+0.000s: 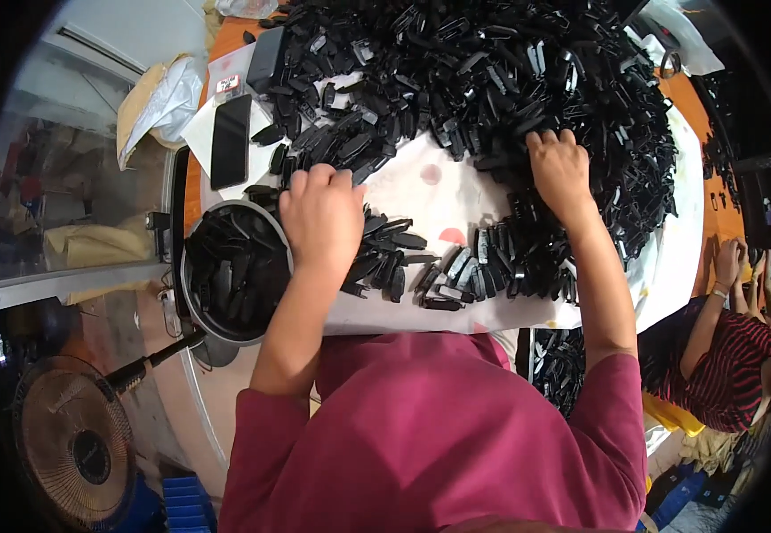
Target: Assembling small black plastic components by hand at a workbench.
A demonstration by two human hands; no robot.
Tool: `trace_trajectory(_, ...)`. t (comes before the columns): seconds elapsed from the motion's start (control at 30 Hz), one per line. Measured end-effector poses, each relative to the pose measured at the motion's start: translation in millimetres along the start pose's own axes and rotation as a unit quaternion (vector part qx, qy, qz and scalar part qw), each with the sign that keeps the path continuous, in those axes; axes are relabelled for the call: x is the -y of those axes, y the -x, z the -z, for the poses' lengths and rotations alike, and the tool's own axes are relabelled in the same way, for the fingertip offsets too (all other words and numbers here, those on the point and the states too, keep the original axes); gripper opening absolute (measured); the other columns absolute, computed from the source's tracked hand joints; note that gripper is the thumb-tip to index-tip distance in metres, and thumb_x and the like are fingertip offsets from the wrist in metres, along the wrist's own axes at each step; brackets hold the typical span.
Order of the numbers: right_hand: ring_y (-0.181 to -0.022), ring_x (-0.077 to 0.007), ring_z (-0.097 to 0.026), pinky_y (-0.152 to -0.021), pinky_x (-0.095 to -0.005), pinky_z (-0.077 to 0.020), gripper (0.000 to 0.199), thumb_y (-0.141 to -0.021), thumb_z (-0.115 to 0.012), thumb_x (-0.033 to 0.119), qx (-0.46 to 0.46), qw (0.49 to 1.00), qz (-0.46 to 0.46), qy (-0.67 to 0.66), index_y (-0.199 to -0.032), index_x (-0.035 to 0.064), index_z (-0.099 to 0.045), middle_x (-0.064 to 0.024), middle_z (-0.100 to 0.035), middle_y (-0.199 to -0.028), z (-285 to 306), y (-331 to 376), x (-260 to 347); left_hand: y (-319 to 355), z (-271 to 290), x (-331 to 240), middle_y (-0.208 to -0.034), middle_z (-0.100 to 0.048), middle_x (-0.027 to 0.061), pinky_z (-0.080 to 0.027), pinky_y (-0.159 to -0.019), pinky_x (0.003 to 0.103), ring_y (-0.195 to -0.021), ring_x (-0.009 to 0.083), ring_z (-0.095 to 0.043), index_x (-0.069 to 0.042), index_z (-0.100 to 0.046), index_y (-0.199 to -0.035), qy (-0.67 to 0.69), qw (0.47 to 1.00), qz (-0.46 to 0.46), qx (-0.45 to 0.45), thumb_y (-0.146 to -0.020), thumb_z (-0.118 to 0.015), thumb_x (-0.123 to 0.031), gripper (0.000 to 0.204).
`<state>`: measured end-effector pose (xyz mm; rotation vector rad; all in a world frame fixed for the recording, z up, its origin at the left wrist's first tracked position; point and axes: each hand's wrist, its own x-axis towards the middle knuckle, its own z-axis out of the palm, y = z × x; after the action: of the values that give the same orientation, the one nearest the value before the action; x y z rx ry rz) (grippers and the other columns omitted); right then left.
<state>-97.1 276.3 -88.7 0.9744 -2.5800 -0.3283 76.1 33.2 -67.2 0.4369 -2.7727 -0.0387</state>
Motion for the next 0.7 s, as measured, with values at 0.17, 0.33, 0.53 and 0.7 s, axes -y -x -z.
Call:
trace_trajectory(0.17,-0.078,-0.0221,-0.054,-0.060,-0.0309,-0.0471,0.008,-0.071,-0.055,0.011,0.025,0.998,-0.044,-0.023,-0.073,0.0100,-0.062,-0.0051,-0.055,-0.079,6,8,-4,-10,-35,-7,-0.082,-0.058,0.0041,-0.040,-0.068,0.037,-0.082,0.0235,-0.052,-0.008,-0.061,-0.074,-0.051,0.998,0.009,0.018,-0.072,-0.064,-0.018,0.011)
trace_trajectory(0.33,-0.079,-0.0204,-0.056,-0.065,-0.0285,-0.0470,0.013,-0.069,-0.067,0.005,-0.107,0.921,-0.106,-0.360,-0.078,0.0056,-0.057,-0.0065,-0.059,-0.094,34,15,15,-7,-19,-18,-0.067,-0.059,0.0105,-0.047,-0.061,0.036,-0.066,0.0270,-0.061,-0.006,-0.057,-0.090,0.271,0.953,0.100,0.093,-0.078,-0.061,-0.020,0.018)
trace_trajectory(0.53,-0.058,-0.0089,-0.056,-0.042,-0.0222,-0.0442,0.025,-0.075,-0.068,0.001,0.024,0.412,-0.201,-0.888,-0.088,0.0063,-0.047,-0.0104,-0.065,-0.085,47,25,41,-7,-14,-33,-0.092,-0.060,-0.0002,-0.045,-0.066,0.021,-0.077,0.0074,-0.057,-0.005,-0.056,-0.108,0.726,0.600,0.181,0.284,-0.086,-0.055,-0.008,0.022)
trace_trajectory(0.7,-0.053,-0.0177,-0.059,-0.040,-0.0234,-0.0473,0.047,-0.081,-0.064,0.009,0.015,0.266,-0.181,-0.947,-0.123,0.0062,-0.043,-0.0120,-0.056,-0.082,66,34,49,-4,-6,-45,-0.092,-0.058,0.0006,-0.045,-0.069,0.020,-0.078,0.0075,-0.054,-0.004,-0.057,-0.111,0.734,0.610,0.120,0.274,-0.082,-0.062,-0.006,0.030)
